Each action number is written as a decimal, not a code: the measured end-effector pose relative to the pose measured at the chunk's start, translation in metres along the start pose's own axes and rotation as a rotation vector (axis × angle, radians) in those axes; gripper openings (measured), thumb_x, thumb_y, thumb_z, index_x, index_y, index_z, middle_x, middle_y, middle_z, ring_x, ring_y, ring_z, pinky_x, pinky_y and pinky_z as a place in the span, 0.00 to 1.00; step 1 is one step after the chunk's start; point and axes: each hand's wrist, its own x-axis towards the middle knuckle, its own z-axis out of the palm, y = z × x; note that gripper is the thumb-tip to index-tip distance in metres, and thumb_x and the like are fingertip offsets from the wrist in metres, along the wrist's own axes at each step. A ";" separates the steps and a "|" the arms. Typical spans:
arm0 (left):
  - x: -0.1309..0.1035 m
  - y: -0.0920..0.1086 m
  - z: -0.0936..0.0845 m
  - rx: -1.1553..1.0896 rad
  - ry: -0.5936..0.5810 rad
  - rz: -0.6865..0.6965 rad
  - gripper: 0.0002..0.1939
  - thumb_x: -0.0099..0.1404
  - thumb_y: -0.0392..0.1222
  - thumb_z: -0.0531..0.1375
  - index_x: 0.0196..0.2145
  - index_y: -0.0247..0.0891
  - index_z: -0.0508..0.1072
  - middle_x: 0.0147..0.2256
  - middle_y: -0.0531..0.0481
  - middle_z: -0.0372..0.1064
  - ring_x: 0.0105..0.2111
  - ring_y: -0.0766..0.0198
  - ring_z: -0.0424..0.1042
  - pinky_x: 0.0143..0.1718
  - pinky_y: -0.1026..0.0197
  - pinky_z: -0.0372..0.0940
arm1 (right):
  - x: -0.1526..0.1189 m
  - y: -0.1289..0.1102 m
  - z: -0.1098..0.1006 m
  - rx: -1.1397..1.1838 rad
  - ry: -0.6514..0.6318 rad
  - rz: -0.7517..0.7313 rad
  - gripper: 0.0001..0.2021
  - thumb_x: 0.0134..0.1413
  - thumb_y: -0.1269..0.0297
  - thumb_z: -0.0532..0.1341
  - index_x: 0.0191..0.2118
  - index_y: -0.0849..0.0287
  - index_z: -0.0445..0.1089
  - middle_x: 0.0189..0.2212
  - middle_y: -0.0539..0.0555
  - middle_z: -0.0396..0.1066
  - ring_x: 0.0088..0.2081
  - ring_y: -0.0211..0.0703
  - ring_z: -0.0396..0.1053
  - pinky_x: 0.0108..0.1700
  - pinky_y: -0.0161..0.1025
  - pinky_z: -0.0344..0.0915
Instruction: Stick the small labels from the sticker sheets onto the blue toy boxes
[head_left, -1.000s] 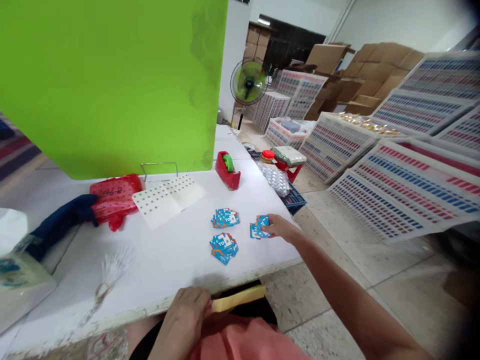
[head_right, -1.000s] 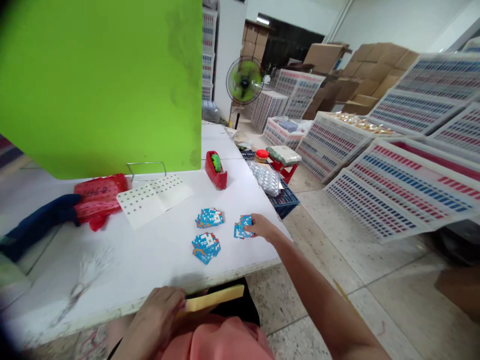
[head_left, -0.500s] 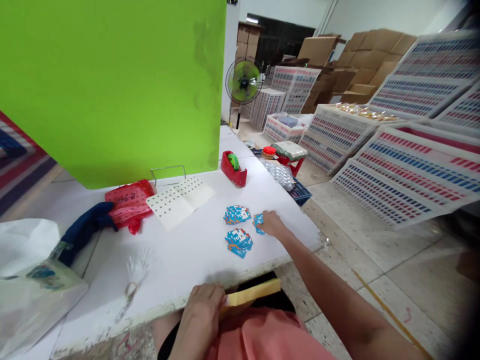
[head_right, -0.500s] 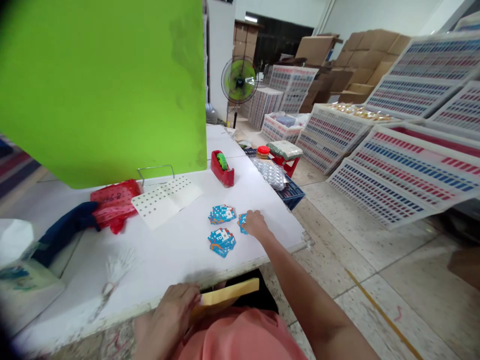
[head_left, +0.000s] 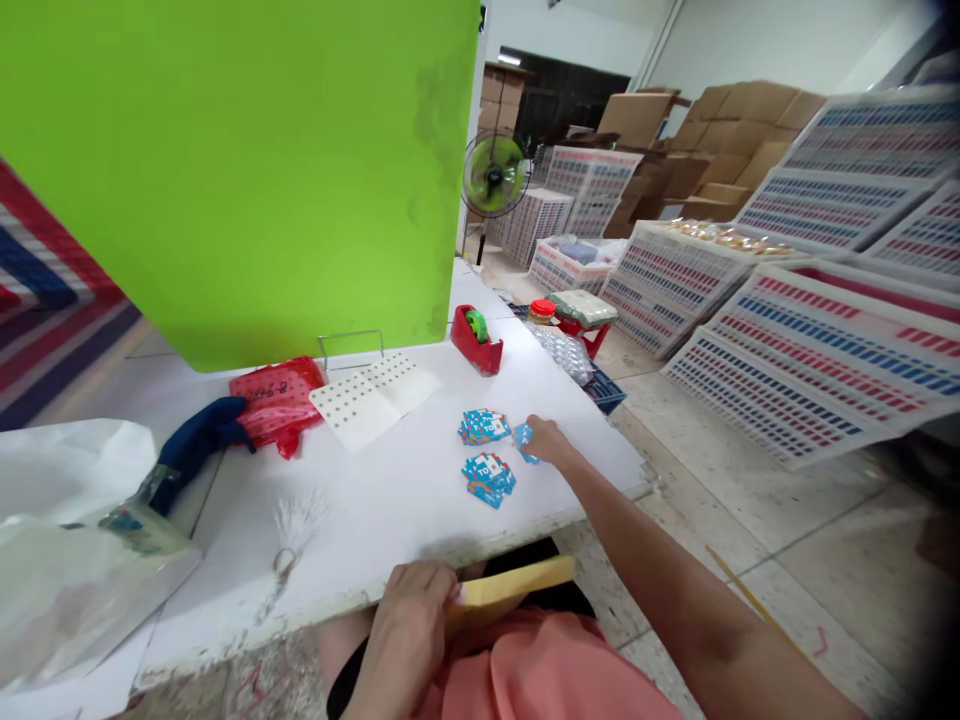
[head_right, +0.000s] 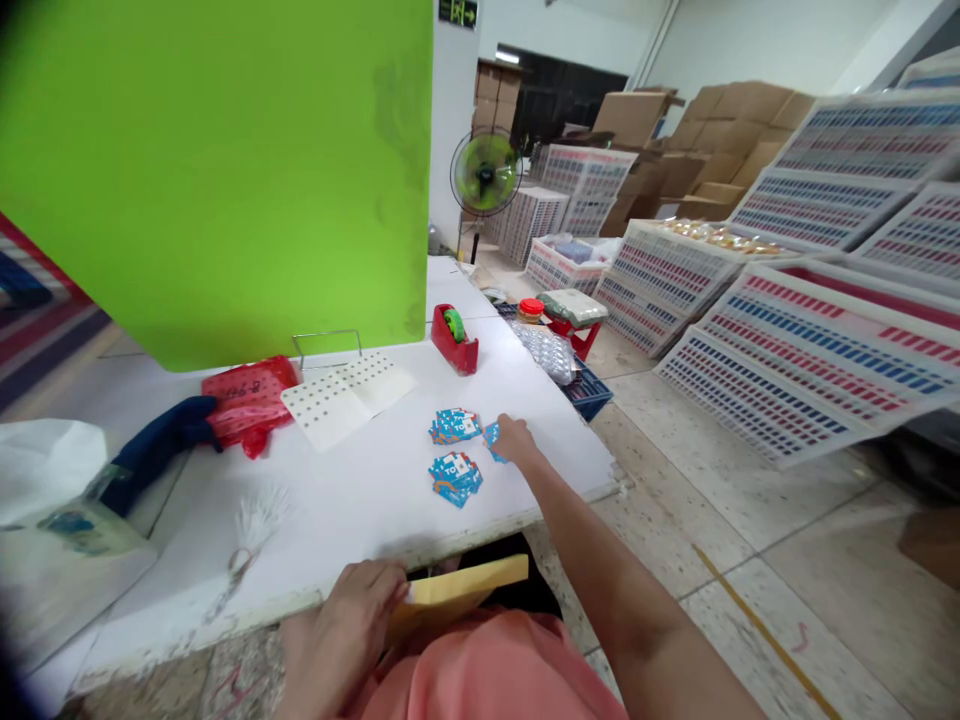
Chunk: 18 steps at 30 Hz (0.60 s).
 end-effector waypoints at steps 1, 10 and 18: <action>-0.001 0.001 -0.002 0.008 0.006 0.000 0.12 0.67 0.29 0.48 0.32 0.40 0.68 0.34 0.51 0.70 0.35 0.60 0.66 0.38 0.58 0.57 | -0.001 -0.001 0.000 -0.017 0.004 0.016 0.16 0.60 0.60 0.58 0.50 0.61 0.65 0.48 0.57 0.66 0.46 0.46 0.68 0.46 0.49 0.67; -0.002 0.004 -0.009 0.008 0.012 -0.022 0.12 0.65 0.29 0.48 0.31 0.40 0.68 0.32 0.52 0.69 0.34 0.61 0.66 0.37 0.59 0.56 | 0.002 0.002 0.003 -0.144 0.019 0.174 0.20 0.58 0.57 0.59 0.53 0.61 0.62 0.52 0.59 0.63 0.49 0.50 0.65 0.48 0.51 0.66; -0.002 0.005 -0.009 -0.025 0.002 -0.019 0.13 0.65 0.29 0.47 0.31 0.40 0.68 0.32 0.52 0.69 0.35 0.60 0.65 0.38 0.59 0.56 | 0.004 0.005 0.002 -0.107 0.017 0.012 0.16 0.59 0.58 0.59 0.48 0.62 0.65 0.44 0.56 0.69 0.42 0.45 0.69 0.44 0.47 0.67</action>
